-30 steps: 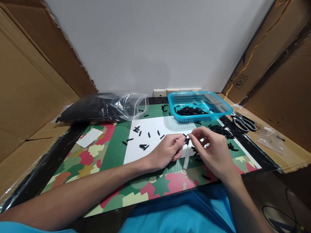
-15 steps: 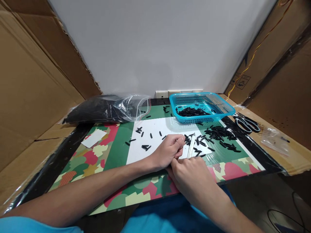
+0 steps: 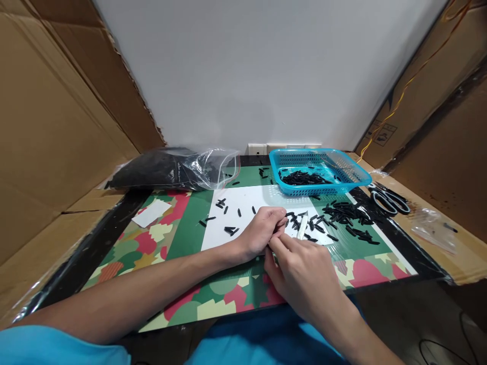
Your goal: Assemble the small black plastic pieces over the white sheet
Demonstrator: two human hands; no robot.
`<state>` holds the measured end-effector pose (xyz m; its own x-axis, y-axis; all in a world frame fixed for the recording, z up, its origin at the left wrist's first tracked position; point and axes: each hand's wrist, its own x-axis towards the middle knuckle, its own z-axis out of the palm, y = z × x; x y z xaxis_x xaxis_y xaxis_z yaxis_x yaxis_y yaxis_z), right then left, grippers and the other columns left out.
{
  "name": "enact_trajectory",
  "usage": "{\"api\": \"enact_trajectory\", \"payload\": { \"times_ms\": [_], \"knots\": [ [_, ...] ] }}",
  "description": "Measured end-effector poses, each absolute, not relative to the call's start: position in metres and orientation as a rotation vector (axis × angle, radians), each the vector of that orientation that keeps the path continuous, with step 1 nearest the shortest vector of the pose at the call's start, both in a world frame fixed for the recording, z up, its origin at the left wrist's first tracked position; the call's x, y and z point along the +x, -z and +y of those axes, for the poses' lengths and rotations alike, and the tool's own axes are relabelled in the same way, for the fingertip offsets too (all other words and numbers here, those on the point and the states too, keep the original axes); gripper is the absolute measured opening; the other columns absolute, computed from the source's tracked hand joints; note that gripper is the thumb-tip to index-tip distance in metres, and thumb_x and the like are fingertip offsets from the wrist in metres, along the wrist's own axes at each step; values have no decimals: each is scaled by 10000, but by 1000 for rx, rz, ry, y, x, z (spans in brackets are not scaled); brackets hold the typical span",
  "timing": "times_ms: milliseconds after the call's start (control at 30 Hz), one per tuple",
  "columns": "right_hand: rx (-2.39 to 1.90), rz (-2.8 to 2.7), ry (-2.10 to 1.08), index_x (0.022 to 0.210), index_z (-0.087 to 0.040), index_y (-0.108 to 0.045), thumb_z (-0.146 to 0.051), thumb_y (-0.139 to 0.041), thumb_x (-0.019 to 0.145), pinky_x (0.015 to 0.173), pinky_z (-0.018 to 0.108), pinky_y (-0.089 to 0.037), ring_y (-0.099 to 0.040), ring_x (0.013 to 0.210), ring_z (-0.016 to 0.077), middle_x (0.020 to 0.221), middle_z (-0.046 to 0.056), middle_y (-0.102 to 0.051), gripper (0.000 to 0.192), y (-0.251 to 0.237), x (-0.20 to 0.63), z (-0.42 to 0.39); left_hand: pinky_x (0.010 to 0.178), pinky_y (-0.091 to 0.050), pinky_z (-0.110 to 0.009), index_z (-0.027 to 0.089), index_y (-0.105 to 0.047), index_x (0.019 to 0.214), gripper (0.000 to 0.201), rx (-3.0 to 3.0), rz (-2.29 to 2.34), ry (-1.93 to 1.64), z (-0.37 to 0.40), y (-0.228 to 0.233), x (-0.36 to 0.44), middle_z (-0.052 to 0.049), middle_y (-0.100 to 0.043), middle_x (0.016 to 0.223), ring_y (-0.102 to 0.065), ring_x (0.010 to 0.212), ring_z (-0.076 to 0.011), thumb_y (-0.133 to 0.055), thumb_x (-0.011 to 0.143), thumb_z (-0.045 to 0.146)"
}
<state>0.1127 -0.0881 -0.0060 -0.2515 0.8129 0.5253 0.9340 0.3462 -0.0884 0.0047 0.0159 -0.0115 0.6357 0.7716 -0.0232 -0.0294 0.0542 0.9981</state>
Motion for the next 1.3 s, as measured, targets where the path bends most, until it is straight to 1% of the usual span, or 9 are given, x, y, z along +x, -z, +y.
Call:
{"api": "enact_trajectory", "payload": {
  "times_ms": [167, 300, 400, 600, 700, 800, 900, 1067, 1300],
  "knots": [
    [-1476, -2059, 391, 824, -210, -617, -177, -586, 987, 617, 331, -304, -626, 669, 189, 775, 17, -687, 169, 5, 116, -80, 533, -254, -247, 203, -350, 632, 404, 1302, 659, -711, 18, 10, 3, 59, -322, 616, -271, 574, -84, -533, 949, 375],
    [-1496, -2042, 423, 831, -204, -645, -185, -597, 1002, 657, 319, -315, -634, 776, 207, 833, 36, -724, 179, 3, 118, -78, 452, -228, -219, 212, -373, 668, 394, 1167, 653, -647, 16, 4, 1, 70, -345, 595, -279, 497, -68, -574, 931, 426],
    [-1584, -1947, 357, 782, -208, -652, -231, -651, 985, 629, 315, -285, -626, 716, 191, 749, 21, -721, 205, 0, 121, -79, 375, -154, -201, 220, -375, 658, 433, 1098, 661, -569, 14, -1, 0, 87, -342, 532, -235, 401, -51, -560, 937, 495],
    [-1635, -1818, -47, 641, -211, -596, -373, -747, 928, 527, 284, -225, -510, 501, 117, 572, -41, -610, 362, -4, 136, -78, 341, -173, -152, 199, -409, 634, 478, 1177, 633, -651, 14, 0, 1, 78, -408, 498, -277, 368, -30, -589, 938, 520],
    [-1642, -1705, -158, 692, -213, -603, -422, -691, 962, 531, 255, -297, -523, 521, 116, 600, -41, -606, 353, -6, 151, -75, 346, -185, -134, 195, -425, 675, 465, 1169, 597, -663, 15, 3, 2, 88, -407, 500, -267, 372, -23, -607, 944, 528],
    [-1593, -1555, -275, 947, -223, -687, -412, -666, 977, 530, 233, -385, -583, 566, 119, 760, -19, -691, 193, -9, 166, -70, 347, -201, -130, 198, -428, 711, 462, 1175, 561, -607, 15, 4, 1, 94, -408, 509, -251, 372, -19, -599, 962, 546],
    [-1441, -1503, -467, 1140, -226, -716, -362, -661, 979, 523, 213, -456, -669, 665, 133, 930, 22, -748, 218, -10, 174, -67, 342, -207, -138, 208, -438, 762, 443, 1199, 541, -551, 13, 4, 1, 102, -403, 509, -249, 362, -25, -595, 969, 567],
    [-1336, -1487, -551, 961, -192, -777, -295, -675, 959, 630, 237, -560, -719, 779, 174, 917, 55, -779, 146, -9, 177, -66, 361, -227, -139, 213, -435, 798, 411, 1221, 522, -540, 12, 4, 1, 104, -403, 519, -260, 370, -25, -579, 990, 546],
    [-1294, -1488, -566, 918, -191, -780, -260, -686, 938, 662, 251, -602, -721, 750, 166, 875, 41, -784, 119, -6, 176, -65, 366, -235, -143, 222, -427, 816, 391, 1232, 522, -540, 11, 3, 1, 106, -394, 518, -258, 373, -30, -556, 1004, 540]
  ]
}}
